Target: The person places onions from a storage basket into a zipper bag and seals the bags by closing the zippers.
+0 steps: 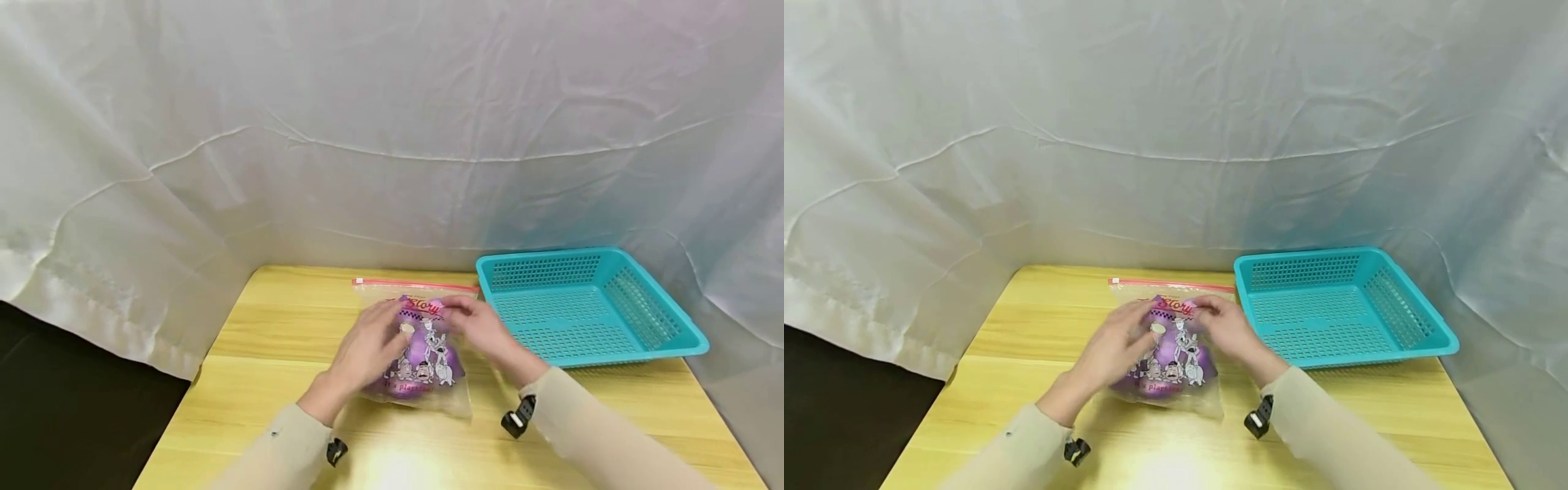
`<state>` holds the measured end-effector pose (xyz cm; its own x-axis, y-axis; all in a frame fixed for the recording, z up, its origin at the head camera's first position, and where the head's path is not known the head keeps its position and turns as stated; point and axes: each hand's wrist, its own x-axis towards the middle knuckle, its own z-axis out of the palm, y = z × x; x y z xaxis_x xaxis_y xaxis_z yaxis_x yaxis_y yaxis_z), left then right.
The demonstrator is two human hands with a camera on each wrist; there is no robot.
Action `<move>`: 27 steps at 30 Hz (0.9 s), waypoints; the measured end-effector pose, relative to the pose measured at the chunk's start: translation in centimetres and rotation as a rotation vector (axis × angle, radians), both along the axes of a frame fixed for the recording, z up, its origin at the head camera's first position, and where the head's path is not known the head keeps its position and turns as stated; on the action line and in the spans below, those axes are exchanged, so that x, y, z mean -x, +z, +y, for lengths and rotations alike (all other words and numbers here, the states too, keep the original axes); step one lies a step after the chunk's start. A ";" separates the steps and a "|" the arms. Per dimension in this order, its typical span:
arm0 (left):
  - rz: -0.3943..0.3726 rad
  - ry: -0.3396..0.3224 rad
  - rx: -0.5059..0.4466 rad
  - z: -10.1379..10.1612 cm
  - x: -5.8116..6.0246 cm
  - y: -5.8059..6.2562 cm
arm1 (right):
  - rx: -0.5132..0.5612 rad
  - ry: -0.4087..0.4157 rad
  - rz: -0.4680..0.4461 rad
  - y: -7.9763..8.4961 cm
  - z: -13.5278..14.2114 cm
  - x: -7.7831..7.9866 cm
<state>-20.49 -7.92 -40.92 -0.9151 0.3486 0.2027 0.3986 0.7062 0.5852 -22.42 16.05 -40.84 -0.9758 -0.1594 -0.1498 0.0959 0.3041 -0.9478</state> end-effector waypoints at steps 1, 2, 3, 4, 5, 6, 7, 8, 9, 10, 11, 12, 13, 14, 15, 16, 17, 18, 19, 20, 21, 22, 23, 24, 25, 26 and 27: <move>0.060 -0.045 0.094 0.4 -0.4 -0.3 | -0.094 0.021 0.067 -0.1 -0.3 -0.7; 0.111 -0.080 0.179 0.7 -0.6 -0.6 | -0.180 0.037 0.128 -0.2 -0.5 -1.5; 0.128 -0.104 0.239 0.8 -0.9 -0.9 | -0.271 0.040 0.201 -0.4 -0.7 -2.2; 0.140 -0.117 0.299 0.8 -1.1 -1.3 | -0.340 0.039 0.267 -0.7 -0.9 -2.8; 0.146 -0.122 0.352 0.7 -1.2 -1.7 | -0.408 0.031 0.329 -1.0 -1.1 -3.4; 0.144 -0.123 0.397 0.5 -1.3 -2.1 | -0.466 0.028 0.382 -1.2 -1.3 -3.9; 0.141 -0.122 0.436 0.3 -1.3 -2.5 | -0.509 0.029 0.417 -1.5 -1.5 -4.3; 0.137 -0.119 0.468 0.1 -1.3 -2.8 | -0.535 0.032 0.438 -1.9 -1.7 -4.7; 0.134 -0.115 0.491 -0.1 -1.2 -3.1 | -0.555 0.041 0.451 -2.2 -1.9 -4.9; 0.130 -0.110 0.510 -0.3 -1.1 -3.4 | -0.565 0.054 0.448 -2.4 -2.1 -5.0; 0.124 -0.106 0.518 -0.5 -0.9 -3.6 | -0.574 0.070 0.438 -2.7 -2.3 -5.1; 0.119 -0.103 0.521 -0.7 -0.7 -3.7 | -0.579 0.085 0.428 -2.9 -2.5 -5.1; 0.117 -0.104 0.523 -0.9 -0.5 -3.8 | -0.588 0.095 0.417 -3.1 -2.6 -5.0; 0.116 -0.106 0.520 -1.0 -0.3 -3.8 | -0.591 0.106 0.407 -3.3 -2.7 -4.9; 0.113 -0.107 0.519 -1.1 -0.2 -3.8 | -0.598 0.114 0.402 -3.5 -2.8 -4.8; 0.108 -0.107 0.512 -1.2 0.0 -3.8 | -0.602 0.121 0.393 -3.6 -2.8 -4.6; 0.103 -0.109 0.506 -1.2 0.1 -3.7 | -0.609 0.124 0.388 -3.7 -2.8 -4.5; 0.100 -0.109 0.505 -1.3 0.2 -3.7 | -0.614 0.126 0.386 -3.8 -2.8 -4.3; 0.099 -0.107 0.501 -1.3 0.2 -3.7 | -0.616 0.129 0.382 -3.8 -2.8 -4.2; 0.100 -0.105 0.495 -1.3 0.2 -3.6 | -0.614 0.132 0.378 -3.8 -2.8 -4.1; 0.098 -0.101 0.492 -1.2 0.2 -3.6 | -0.615 0.134 0.374 -3.8 -2.8 -4.0; 0.101 -0.098 0.486 -1.3 0.1 -3.6 | -0.617 0.135 0.370 -3.8 -2.7 -4.0; 0.104 -0.097 0.480 -1.3 0.1 -3.6 | -0.618 0.136 0.373 -3.8 -2.6 -3.9; 0.105 -0.093 0.470 -1.3 0.0 -3.6 | -0.614 0.136 0.375 -3.7 -2.4 -3.9; 0.102 -0.090 0.451 -1.4 -0.1 -3.5 | -0.610 0.134 0.382 -3.6 -2.1 -4.0; 0.099 -0.086 0.433 -1.5 -0.3 -3.4 | -0.609 0.129 0.394 -3.6 -1.8 -4.1; 0.095 -0.079 0.415 -1.7 -0.3 -3.3 | -0.608 0.121 0.409 -3.4 -1.4 -4.2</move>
<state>-20.15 -9.62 -44.25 -0.8664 0.4864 0.1131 0.4993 0.8391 0.2160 -18.25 14.62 -44.25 -0.9535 -0.2739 0.1259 -0.2961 0.7728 -0.5613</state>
